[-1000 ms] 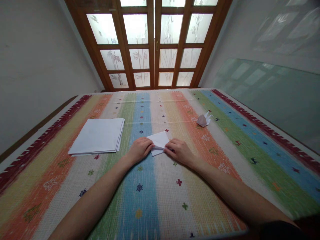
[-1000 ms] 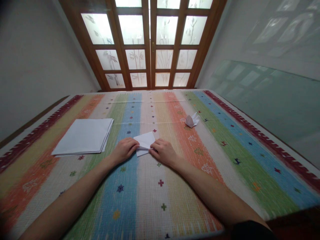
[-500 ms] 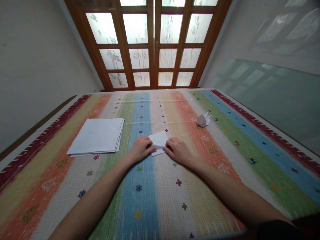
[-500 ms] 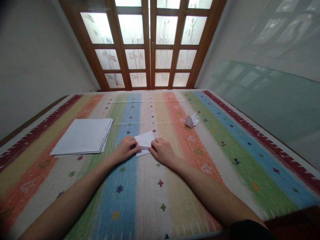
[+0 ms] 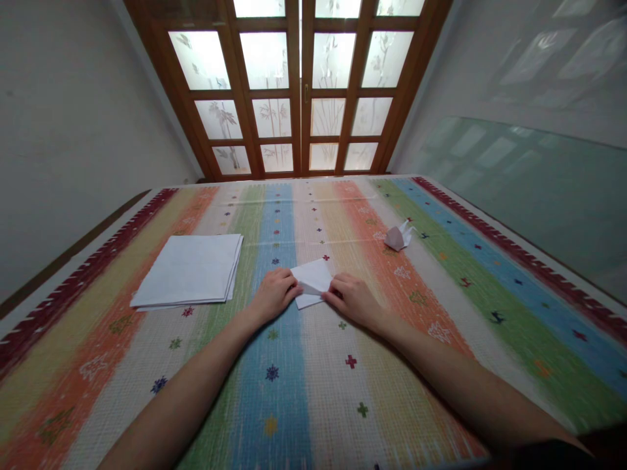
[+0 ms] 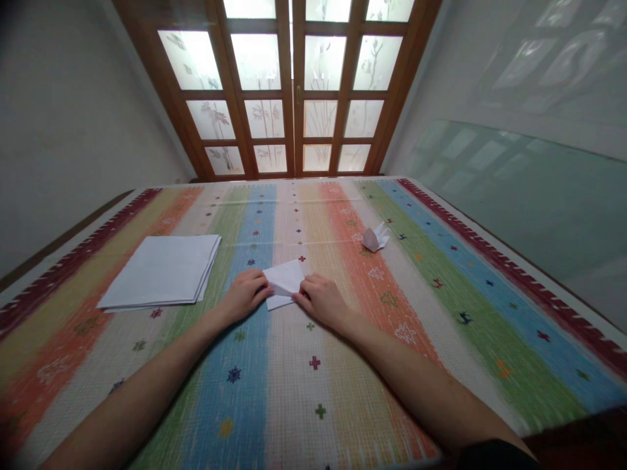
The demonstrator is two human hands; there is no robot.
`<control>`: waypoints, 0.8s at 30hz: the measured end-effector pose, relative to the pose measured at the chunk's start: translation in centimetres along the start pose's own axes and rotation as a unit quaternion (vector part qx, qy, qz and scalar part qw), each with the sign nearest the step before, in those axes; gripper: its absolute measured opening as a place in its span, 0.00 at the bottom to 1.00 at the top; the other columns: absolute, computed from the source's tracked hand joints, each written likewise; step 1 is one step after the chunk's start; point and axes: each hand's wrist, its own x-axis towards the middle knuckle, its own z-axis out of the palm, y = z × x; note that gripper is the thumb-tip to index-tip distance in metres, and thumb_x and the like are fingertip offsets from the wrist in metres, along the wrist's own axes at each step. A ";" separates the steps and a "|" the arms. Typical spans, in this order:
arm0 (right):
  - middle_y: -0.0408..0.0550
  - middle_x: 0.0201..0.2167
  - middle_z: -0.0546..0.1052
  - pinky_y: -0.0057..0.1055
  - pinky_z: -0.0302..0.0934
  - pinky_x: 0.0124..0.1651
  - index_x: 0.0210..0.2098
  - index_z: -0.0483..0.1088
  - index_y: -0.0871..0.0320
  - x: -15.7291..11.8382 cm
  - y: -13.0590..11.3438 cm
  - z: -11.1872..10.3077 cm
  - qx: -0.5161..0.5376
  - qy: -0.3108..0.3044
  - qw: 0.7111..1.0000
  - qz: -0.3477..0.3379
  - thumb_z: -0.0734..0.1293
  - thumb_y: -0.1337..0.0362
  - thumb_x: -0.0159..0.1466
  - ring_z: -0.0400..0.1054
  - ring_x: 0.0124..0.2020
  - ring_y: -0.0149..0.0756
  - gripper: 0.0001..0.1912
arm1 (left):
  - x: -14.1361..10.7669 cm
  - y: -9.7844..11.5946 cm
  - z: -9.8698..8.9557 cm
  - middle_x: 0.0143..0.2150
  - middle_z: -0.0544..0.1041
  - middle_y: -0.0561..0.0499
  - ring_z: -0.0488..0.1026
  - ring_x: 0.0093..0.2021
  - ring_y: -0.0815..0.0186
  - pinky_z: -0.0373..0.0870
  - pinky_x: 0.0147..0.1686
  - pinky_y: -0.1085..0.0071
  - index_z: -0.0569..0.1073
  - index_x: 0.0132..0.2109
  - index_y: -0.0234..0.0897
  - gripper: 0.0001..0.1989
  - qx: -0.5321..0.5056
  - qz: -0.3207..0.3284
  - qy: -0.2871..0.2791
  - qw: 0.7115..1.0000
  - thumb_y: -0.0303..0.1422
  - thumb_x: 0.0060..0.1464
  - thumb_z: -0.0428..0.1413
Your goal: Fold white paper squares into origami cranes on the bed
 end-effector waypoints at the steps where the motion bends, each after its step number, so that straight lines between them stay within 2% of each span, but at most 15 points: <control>1: 0.48 0.28 0.72 0.30 0.54 0.35 0.27 0.70 0.60 0.0 -0.1 0.0 -0.007 -0.001 1.000 0.015 0.64 0.61 0.66 0.65 0.32 0.35 0.13 | 0.1 0.2 0.0 0.35 0.74 0.48 0.70 0.39 0.61 0.63 0.41 0.64 0.75 0.33 0.35 0.11 0.009 -0.014 -0.005 1.000 0.36 0.61 0.53; 7: 0.49 0.31 0.74 0.31 0.54 0.37 0.29 0.70 0.59 0.3 -0.7 0.2 -0.049 -0.006 0.997 0.066 0.61 0.61 0.68 0.66 0.34 0.36 0.14 | 0.3 1.5 -0.1 0.38 0.75 0.46 0.70 0.41 0.58 0.61 0.41 0.62 0.75 0.34 0.35 0.14 0.060 -0.090 -0.020 0.994 0.37 0.62 0.51; 12: 0.51 0.32 0.74 0.31 0.54 0.36 0.30 0.70 0.60 0.6 -1.1 0.2 -0.072 -0.021 0.993 0.092 0.61 0.61 0.68 0.67 0.34 0.37 0.13 | 0.3 2.2 -0.2 0.38 0.75 0.45 0.70 0.43 0.57 0.60 0.41 0.62 0.75 0.34 0.35 0.14 0.079 -0.120 -0.020 0.989 0.38 0.62 0.51; 20: 0.52 0.32 0.75 0.33 0.54 0.35 0.29 0.70 0.58 0.6 -0.9 0.1 -0.078 -0.013 0.992 0.098 0.62 0.61 0.67 0.67 0.33 0.40 0.12 | 0.1 1.8 0.6 0.34 0.74 0.44 0.68 0.39 0.56 0.60 0.37 0.61 0.73 0.32 0.34 0.16 0.117 -0.094 0.041 0.988 0.39 0.62 0.50; 24: 0.51 0.31 0.75 0.33 0.54 0.36 0.28 0.69 0.58 0.3 -0.2 -0.1 -0.068 -0.007 0.993 0.094 0.64 0.60 0.66 0.67 0.33 0.39 0.11 | -0.1 1.8 0.2 0.34 0.73 0.43 0.67 0.39 0.56 0.60 0.38 0.60 0.73 0.33 0.34 0.15 0.158 -0.071 0.067 0.983 0.38 0.63 0.49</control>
